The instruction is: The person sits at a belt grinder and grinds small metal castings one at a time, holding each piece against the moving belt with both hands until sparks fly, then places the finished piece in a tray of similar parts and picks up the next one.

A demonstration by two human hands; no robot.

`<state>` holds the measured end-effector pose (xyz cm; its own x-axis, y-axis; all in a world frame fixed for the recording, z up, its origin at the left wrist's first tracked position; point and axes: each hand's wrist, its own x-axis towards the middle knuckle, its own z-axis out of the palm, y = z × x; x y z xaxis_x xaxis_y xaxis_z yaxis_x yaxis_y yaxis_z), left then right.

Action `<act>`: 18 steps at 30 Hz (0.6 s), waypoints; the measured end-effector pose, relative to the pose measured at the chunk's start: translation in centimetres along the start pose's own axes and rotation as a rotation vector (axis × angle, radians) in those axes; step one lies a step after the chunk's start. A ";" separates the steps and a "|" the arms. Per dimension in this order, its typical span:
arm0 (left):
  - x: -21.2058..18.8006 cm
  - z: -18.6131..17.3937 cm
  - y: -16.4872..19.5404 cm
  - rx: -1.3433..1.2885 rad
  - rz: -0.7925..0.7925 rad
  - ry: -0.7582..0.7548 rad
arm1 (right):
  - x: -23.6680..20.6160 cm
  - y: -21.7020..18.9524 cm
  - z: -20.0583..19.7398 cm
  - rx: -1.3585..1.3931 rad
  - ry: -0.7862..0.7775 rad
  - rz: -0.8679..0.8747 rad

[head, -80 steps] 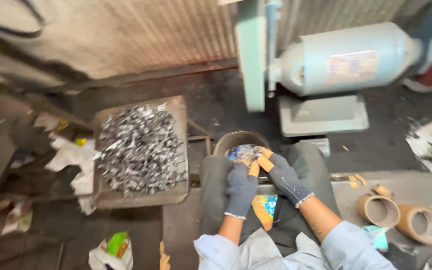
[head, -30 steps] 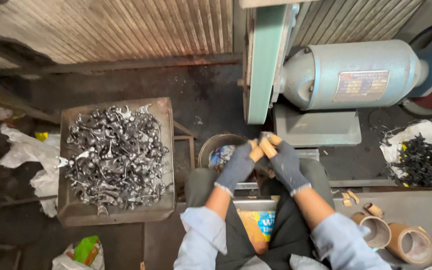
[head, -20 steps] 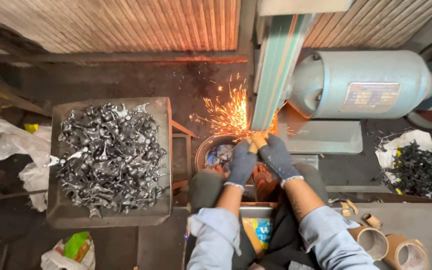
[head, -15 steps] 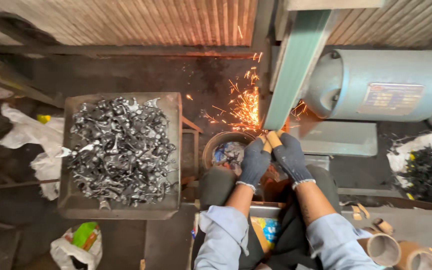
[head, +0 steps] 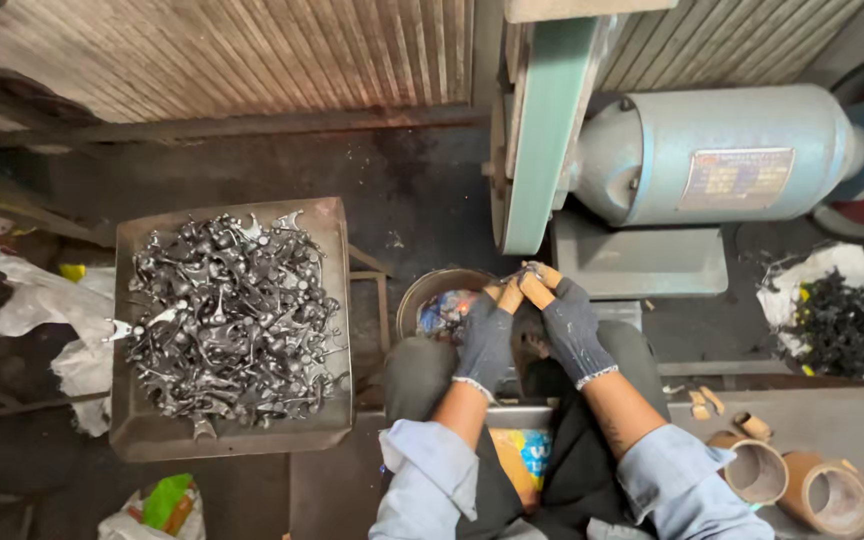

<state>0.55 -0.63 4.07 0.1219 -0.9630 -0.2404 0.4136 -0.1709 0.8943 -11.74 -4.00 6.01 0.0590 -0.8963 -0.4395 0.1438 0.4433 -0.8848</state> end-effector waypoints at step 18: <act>4.9 1.8 -4.3 0.248 0.270 0.290 | 4.7 1.0 0.1 -0.031 -0.072 0.053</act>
<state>-2.22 -5.00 -0.26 0.4575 -0.8878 -0.0506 0.1085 -0.0007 0.9941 -11.24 -7.75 3.06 0.1363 -0.8698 -0.4742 0.1078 0.4889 -0.8656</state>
